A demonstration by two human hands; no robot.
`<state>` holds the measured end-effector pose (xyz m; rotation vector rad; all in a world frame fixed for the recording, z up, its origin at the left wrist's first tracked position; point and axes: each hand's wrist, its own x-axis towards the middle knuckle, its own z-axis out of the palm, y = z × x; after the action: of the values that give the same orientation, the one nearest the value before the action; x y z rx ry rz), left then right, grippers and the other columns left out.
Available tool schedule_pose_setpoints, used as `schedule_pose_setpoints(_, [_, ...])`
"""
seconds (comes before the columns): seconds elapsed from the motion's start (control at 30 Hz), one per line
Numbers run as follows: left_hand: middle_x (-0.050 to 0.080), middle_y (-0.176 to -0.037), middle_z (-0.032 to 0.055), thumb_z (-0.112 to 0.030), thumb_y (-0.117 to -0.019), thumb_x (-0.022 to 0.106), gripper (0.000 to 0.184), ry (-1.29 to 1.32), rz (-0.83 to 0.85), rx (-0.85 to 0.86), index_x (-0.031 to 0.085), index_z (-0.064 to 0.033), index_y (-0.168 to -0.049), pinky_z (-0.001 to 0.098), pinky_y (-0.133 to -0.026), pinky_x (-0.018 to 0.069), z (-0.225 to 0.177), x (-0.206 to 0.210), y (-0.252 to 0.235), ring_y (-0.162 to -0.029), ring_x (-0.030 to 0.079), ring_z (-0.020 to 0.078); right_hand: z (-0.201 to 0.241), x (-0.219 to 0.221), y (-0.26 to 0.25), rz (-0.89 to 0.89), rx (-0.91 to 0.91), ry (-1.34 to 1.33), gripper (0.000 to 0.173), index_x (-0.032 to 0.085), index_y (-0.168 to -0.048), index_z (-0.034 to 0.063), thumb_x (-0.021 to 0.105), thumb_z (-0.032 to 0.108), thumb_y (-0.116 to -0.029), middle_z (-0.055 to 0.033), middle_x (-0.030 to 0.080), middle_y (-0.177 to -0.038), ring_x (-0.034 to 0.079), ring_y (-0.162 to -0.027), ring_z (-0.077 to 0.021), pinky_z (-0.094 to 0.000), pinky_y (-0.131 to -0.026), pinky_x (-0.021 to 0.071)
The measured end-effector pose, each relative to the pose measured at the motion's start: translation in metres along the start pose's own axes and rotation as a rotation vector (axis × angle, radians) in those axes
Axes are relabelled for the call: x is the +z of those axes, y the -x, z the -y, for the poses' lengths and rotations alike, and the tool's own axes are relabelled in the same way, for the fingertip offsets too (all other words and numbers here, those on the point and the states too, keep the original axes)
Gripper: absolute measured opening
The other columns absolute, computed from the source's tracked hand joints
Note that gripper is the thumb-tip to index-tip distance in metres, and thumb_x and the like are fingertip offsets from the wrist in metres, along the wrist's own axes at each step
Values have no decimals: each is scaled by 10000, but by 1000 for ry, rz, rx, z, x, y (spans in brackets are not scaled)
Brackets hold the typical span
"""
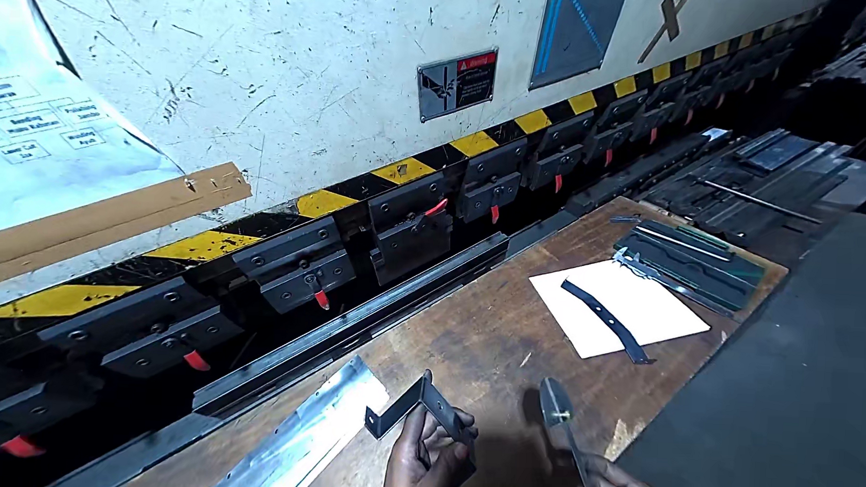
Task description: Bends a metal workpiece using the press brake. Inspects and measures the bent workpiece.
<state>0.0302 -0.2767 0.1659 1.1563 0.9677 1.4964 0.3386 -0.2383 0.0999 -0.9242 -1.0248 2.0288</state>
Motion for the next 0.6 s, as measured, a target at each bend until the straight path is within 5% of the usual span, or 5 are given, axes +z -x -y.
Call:
schedule_pose_setpoints(0.1, [721,-1179,146,6,-948,648,677,-6,5,-24,239,162,-1464,424,-949,606,-8,0,1,-1042,735,249,35,36,-15,122,-217,126,358,654,-1227,249,653,40,-936,54,754,-1015,721,-905,-123,-335,-819,608])
schedule_pose_setpoints(0.2, [741,-1144,145,18,-930,672,681,-55,17,-80,281,174,-1466,402,-941,610,-16,5,1,-1014,745,239,69,70,-45,37,-362,222,407,606,-1293,140,742,190,-912,-11,749,-990,727,-843,-165,-343,-740,623])
schedule_pose_setpoints(0.33, [752,-1114,123,16,-925,690,639,-181,48,-143,349,174,-1441,380,-902,624,-32,10,6,-974,754,203,95,114,-70,42,-520,359,424,558,-1353,21,667,141,-961,-37,748,-999,722,-799,-149,-287,-652,609])
schedule_pose_setpoints(0.43, [760,-1036,93,-64,-912,739,372,-387,50,-89,618,115,-1215,314,-858,623,-45,15,11,-914,745,119,95,144,-71,103,-650,467,294,621,-1266,6,624,119,-994,-22,742,-1025,718,-851,-106,-281,-730,621])
schedule_pose_setpoints(0.6, [763,-1033,140,-166,-926,754,374,-608,21,6,675,103,-1175,329,-855,624,-62,17,19,-901,755,139,93,166,-65,131,-799,640,219,716,-1156,9,624,140,-1006,-62,689,-1074,664,-939,-51,-207,-812,581])
